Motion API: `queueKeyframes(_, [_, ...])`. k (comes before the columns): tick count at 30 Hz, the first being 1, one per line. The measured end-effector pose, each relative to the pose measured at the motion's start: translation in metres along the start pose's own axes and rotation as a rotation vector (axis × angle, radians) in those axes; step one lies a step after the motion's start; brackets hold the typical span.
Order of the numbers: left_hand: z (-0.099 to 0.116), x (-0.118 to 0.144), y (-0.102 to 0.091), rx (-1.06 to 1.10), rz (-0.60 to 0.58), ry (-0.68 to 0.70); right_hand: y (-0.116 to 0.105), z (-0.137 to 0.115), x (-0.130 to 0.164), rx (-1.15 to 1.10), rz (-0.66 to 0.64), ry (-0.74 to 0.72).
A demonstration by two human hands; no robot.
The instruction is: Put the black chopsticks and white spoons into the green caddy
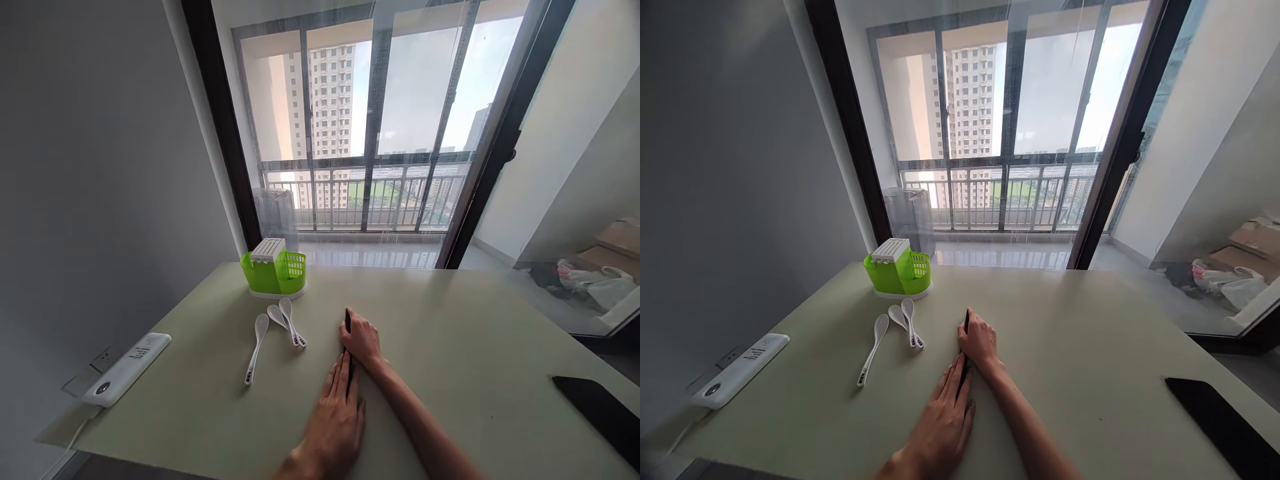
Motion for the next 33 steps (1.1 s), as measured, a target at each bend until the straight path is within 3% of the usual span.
queueKeyframes(7, [0.004,0.000,-0.003,0.014,-0.026,-0.051,-0.007,-0.003,0.007,0.131,-0.036,-0.049])
queueKeyframes(12, [0.002,0.004,-0.035,0.114,0.025,-0.086,-0.018,-0.023,0.012,0.135,-0.052,-0.117])
queueKeyframes(14, [-0.019,0.009,-0.058,0.094,0.104,-0.143,-0.014,-0.041,0.013,0.119,-0.102,-0.176])
queueKeyframes(19, [-0.113,0.038,-0.127,-0.190,0.441,-0.413,0.019,-0.094,0.016,0.108,-0.253,-0.265])
queueKeyframes(21, [-0.144,0.052,-0.139,-0.304,0.491,-0.482,0.036,-0.110,0.014,0.126,-0.290,-0.256])
queueKeyframes(23, [-0.166,0.063,-0.136,-0.366,0.481,-0.521,0.051,-0.122,0.014,0.147,-0.322,-0.246])
queueKeyframes(26, [-0.178,0.071,-0.116,-0.351,0.444,-0.533,0.064,-0.133,0.016,0.171,-0.358,-0.258])
queueKeyframes(30, [-0.172,0.069,-0.084,-0.248,0.371,-0.542,0.067,-0.141,0.029,0.186,-0.386,-0.293])
queueKeyframes(33, [-0.162,0.064,-0.075,-0.141,0.328,-0.547,0.066,-0.145,0.042,0.195,-0.404,-0.293])
Point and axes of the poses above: each hand's wrist, its own x-axis away from the middle knuckle, its own y-axis out of the palm, z = x × y, the point moved 8 cm from there along -x, towards the middle knuckle, and after that the axes turned 12 degrees about z, right-handed, at the moved point
